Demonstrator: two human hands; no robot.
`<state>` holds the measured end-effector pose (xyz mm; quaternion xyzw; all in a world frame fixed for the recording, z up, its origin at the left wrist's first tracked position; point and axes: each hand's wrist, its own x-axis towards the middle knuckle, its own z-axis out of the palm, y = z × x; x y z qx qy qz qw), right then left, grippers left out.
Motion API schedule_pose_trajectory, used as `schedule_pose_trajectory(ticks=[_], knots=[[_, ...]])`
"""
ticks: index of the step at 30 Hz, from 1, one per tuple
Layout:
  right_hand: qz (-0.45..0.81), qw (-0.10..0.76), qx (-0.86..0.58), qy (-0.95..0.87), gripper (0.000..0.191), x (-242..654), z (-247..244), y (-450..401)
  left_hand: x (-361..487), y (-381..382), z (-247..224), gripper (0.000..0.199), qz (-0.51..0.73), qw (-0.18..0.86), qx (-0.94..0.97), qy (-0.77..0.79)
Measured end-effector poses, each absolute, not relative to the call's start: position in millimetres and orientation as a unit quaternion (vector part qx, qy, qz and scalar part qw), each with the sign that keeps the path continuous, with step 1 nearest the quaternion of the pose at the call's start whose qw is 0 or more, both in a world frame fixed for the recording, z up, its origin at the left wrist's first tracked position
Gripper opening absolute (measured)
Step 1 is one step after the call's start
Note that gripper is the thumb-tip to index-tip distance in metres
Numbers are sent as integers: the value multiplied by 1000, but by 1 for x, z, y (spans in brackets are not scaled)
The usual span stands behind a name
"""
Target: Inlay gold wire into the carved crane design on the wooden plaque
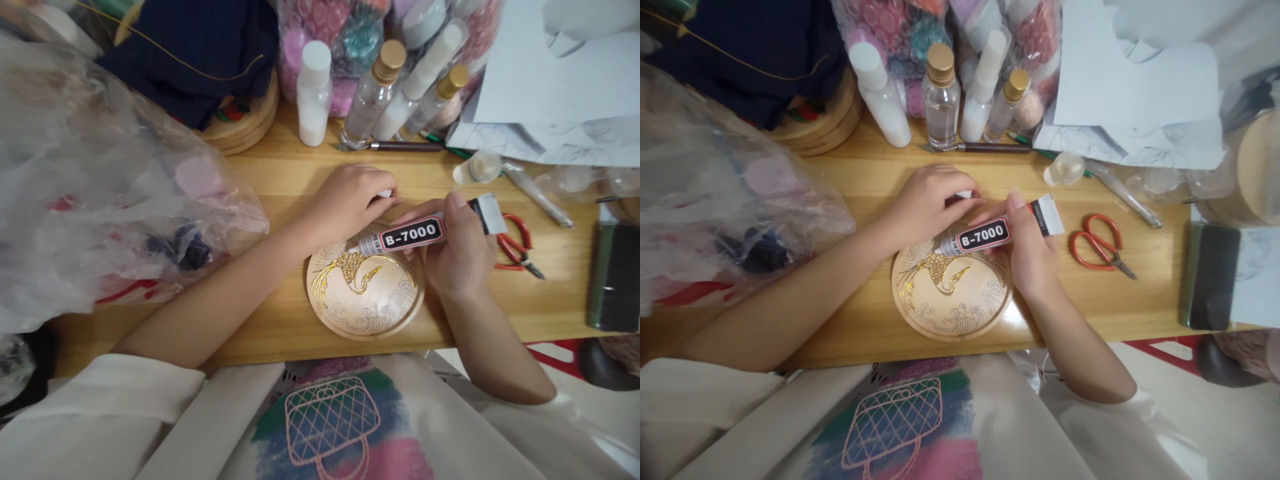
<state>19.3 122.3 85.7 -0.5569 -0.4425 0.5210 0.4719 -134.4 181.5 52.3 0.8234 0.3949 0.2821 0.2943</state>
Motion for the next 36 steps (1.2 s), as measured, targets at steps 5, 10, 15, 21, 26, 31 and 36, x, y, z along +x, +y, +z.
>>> schedule_pose_trajectory(ticks=[5,10,15,21,26,31,36], knots=[[518,474,-552,-449,46,19,87,122,-134,182,54,12,274,298,822,401],[505,467,-566,-455,48,19,87,122,-134,182,54,12,277,300,819,403],[506,464,-565,-457,49,19,86,123,-133,182,54,11,277,304,817,405],[503,469,-566,-454,49,18,87,123,-133,182,55,11,268,298,821,407],[522,463,-562,-443,47,18,90,121,-134,182,53,12,275,292,822,405],[522,458,-563,-448,46,19,89,121,-134,181,53,12,284,293,820,401],[505,459,-575,-451,45,21,86,121,-134,182,54,12,276,299,820,402]])
